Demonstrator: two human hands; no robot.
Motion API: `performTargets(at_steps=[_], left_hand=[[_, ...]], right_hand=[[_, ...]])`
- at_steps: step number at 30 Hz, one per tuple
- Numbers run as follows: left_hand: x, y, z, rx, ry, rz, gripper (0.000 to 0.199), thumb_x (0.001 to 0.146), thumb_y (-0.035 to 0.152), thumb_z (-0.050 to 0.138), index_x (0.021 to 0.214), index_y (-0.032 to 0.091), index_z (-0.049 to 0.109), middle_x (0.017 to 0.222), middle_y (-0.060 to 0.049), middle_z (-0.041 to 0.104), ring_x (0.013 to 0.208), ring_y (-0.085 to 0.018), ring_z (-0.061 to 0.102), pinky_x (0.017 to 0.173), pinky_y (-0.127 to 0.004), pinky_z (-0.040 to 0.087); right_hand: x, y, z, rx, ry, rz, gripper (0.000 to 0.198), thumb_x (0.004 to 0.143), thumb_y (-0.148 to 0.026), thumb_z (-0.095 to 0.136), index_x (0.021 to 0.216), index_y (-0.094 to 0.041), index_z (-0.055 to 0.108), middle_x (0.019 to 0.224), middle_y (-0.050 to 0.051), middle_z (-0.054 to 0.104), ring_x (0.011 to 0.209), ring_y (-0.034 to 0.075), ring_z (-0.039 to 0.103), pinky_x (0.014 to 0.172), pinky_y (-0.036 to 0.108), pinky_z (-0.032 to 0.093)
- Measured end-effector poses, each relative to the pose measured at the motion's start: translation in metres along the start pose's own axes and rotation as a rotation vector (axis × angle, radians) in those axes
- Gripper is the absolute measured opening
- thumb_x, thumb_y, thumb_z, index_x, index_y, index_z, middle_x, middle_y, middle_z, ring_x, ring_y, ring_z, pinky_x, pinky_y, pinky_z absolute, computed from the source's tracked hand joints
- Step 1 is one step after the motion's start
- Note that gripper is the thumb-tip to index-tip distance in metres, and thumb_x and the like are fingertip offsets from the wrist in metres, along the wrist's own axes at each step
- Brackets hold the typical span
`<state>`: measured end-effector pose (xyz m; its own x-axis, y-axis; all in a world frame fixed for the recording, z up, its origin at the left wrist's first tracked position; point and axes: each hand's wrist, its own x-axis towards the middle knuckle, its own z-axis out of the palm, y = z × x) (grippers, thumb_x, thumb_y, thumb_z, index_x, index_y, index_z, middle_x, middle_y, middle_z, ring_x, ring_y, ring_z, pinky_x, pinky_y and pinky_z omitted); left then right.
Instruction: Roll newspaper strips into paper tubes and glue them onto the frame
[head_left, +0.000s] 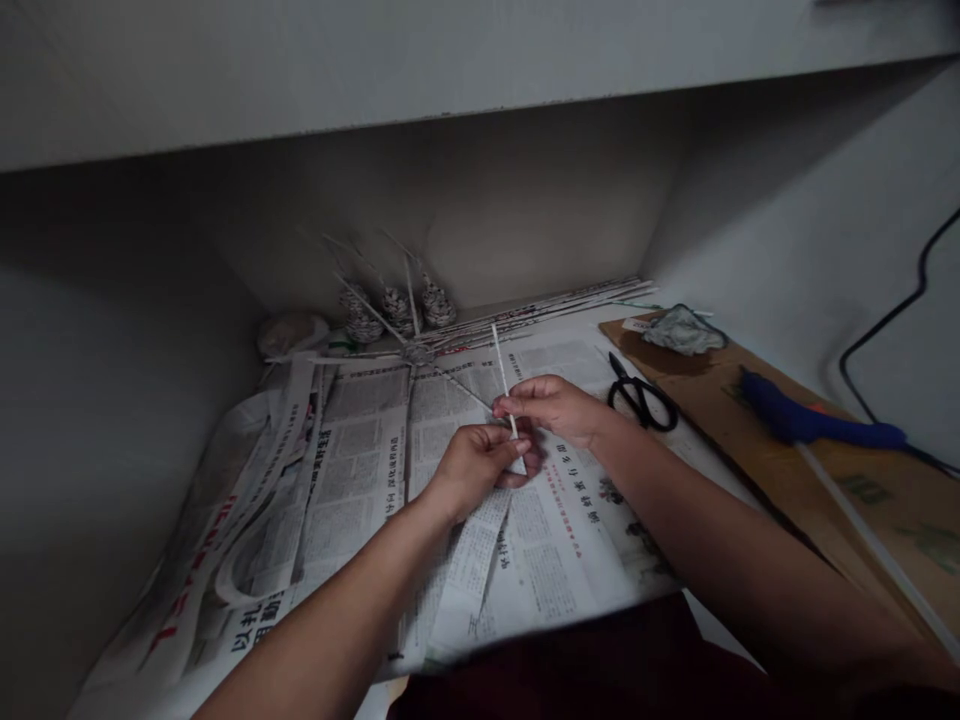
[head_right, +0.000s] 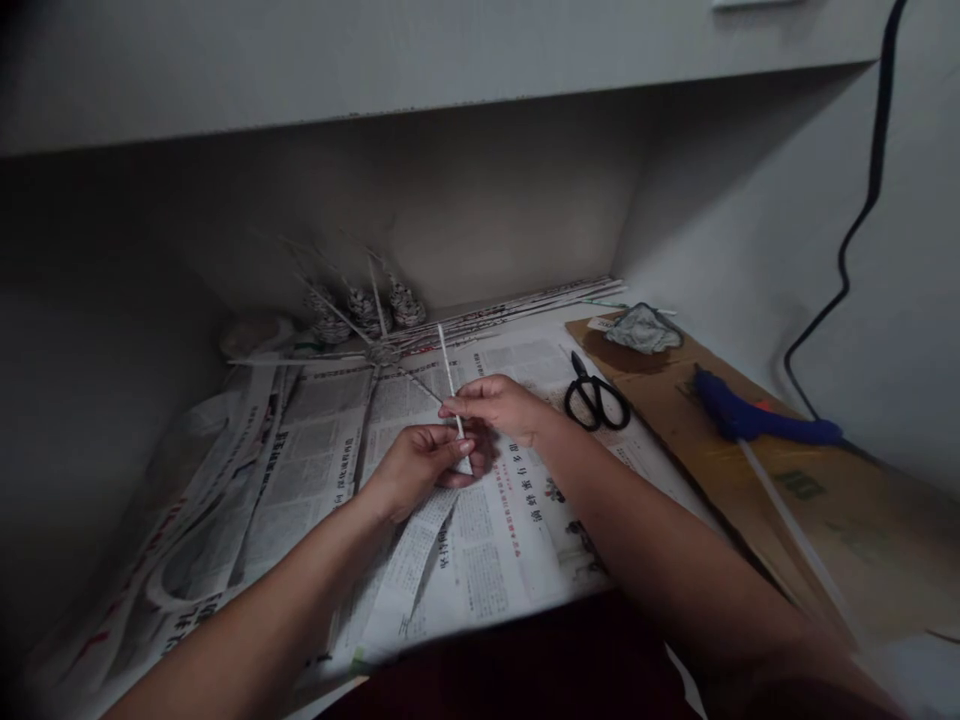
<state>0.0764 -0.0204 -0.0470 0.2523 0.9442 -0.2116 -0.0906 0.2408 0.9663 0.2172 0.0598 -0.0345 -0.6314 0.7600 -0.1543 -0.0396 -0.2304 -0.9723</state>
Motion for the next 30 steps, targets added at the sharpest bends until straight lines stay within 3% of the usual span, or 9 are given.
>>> performTargets(at_steps=[3, 7, 9, 13, 18, 20, 23, 27, 30], left_hand=[[-0.0007, -0.0002, 0.0000, 0.011, -0.024, -0.012, 0.029, 0.075, 0.038, 0.066, 0.082, 0.010, 0.067, 0.080, -0.010, 0.068, 0.075, -0.016, 0.064, 0.063, -0.027, 0.053], [-0.0012, 0.0012, 0.0001, -0.008, -0.006, -0.026, 0.030, 0.075, 0.038, 0.066, 0.081, 0.009, 0.067, 0.081, -0.010, 0.068, 0.075, -0.016, 0.065, 0.063, -0.026, 0.053], [-0.0011, 0.0017, 0.0003, -0.010, 0.001, -0.023, 0.029, 0.075, 0.038, 0.066, 0.080, 0.009, 0.067, 0.081, -0.011, 0.068, 0.074, -0.016, 0.064, 0.063, -0.026, 0.053], [-0.0007, 0.0012, 0.0005, -0.002, 0.002, -0.024, 0.029, 0.075, 0.038, 0.066, 0.082, 0.010, 0.067, 0.080, -0.009, 0.068, 0.072, -0.015, 0.064, 0.063, -0.026, 0.053], [-0.0003, 0.0007, -0.0007, -0.018, 0.009, -0.003, 0.031, 0.074, 0.040, 0.067, 0.078, 0.010, 0.067, 0.080, -0.010, 0.069, 0.074, -0.017, 0.065, 0.063, -0.028, 0.053], [-0.0004, 0.0005, -0.0010, -0.017, 0.003, -0.003, 0.031, 0.073, 0.040, 0.067, 0.078, 0.010, 0.067, 0.080, -0.010, 0.069, 0.074, -0.017, 0.065, 0.064, -0.028, 0.053], [-0.0004, 0.0006, -0.0012, -0.028, -0.005, -0.010, 0.032, 0.073, 0.040, 0.068, 0.079, 0.010, 0.067, 0.079, -0.010, 0.069, 0.074, -0.017, 0.065, 0.063, -0.028, 0.054], [-0.0006, 0.0018, -0.0017, -0.050, -0.016, -0.018, 0.033, 0.073, 0.041, 0.068, 0.079, 0.009, 0.067, 0.083, -0.012, 0.069, 0.074, -0.018, 0.066, 0.063, -0.028, 0.054], [-0.0008, 0.0028, -0.0013, -0.044, -0.031, -0.031, 0.033, 0.074, 0.040, 0.067, 0.081, 0.008, 0.067, 0.084, -0.013, 0.069, 0.075, -0.018, 0.066, 0.064, -0.029, 0.055]], right_hand=[[0.0002, -0.0006, 0.0000, 0.044, 0.139, -0.048, 0.030, 0.061, -0.037, 0.079, 0.065, -0.014, 0.062, 0.061, 0.000, 0.060, 0.052, 0.007, 0.052, 0.049, 0.020, 0.043], [-0.0019, -0.0049, -0.0008, 0.027, -0.004, -0.025, 0.031, 0.068, -0.041, 0.074, 0.082, -0.013, 0.070, 0.083, 0.006, 0.067, 0.068, 0.011, 0.059, 0.060, 0.022, 0.048], [-0.0022, -0.0058, -0.0008, 0.016, -0.013, -0.012, 0.030, 0.066, -0.038, 0.076, 0.080, -0.012, 0.069, 0.079, 0.006, 0.067, 0.063, 0.010, 0.057, 0.057, 0.021, 0.047], [-0.0011, -0.0055, -0.0004, 0.053, 0.153, -0.044, 0.029, 0.060, -0.036, 0.080, 0.064, -0.013, 0.063, 0.066, 0.001, 0.062, 0.056, 0.007, 0.053, 0.052, 0.020, 0.043], [-0.0003, -0.0035, -0.0026, -0.044, -0.064, -0.004, 0.033, 0.066, -0.039, 0.075, 0.081, -0.011, 0.069, 0.066, 0.002, 0.063, 0.055, 0.009, 0.054, 0.049, 0.020, 0.041], [0.0005, -0.0024, -0.0029, -0.028, -0.003, -0.025, 0.029, 0.064, -0.037, 0.077, 0.072, -0.012, 0.065, 0.057, -0.001, 0.059, 0.050, 0.007, 0.051, 0.046, 0.019, 0.039], [-0.0001, -0.0026, -0.0033, 0.039, 0.088, -0.043, 0.027, 0.063, -0.035, 0.078, 0.069, -0.013, 0.064, 0.065, 0.000, 0.062, 0.054, 0.007, 0.054, 0.051, 0.019, 0.042], [-0.0032, -0.0036, -0.0049, 0.033, -0.162, 0.042, 0.037, 0.071, -0.041, 0.072, 0.092, -0.011, 0.069, 0.071, 0.004, 0.066, 0.056, 0.009, 0.058, 0.050, 0.020, 0.043], [-0.0018, -0.0023, -0.0034, 0.046, -0.122, 0.046, 0.033, 0.066, -0.039, 0.075, 0.081, -0.010, 0.068, 0.062, 0.002, 0.063, 0.048, 0.008, 0.054, 0.046, 0.019, 0.040]])
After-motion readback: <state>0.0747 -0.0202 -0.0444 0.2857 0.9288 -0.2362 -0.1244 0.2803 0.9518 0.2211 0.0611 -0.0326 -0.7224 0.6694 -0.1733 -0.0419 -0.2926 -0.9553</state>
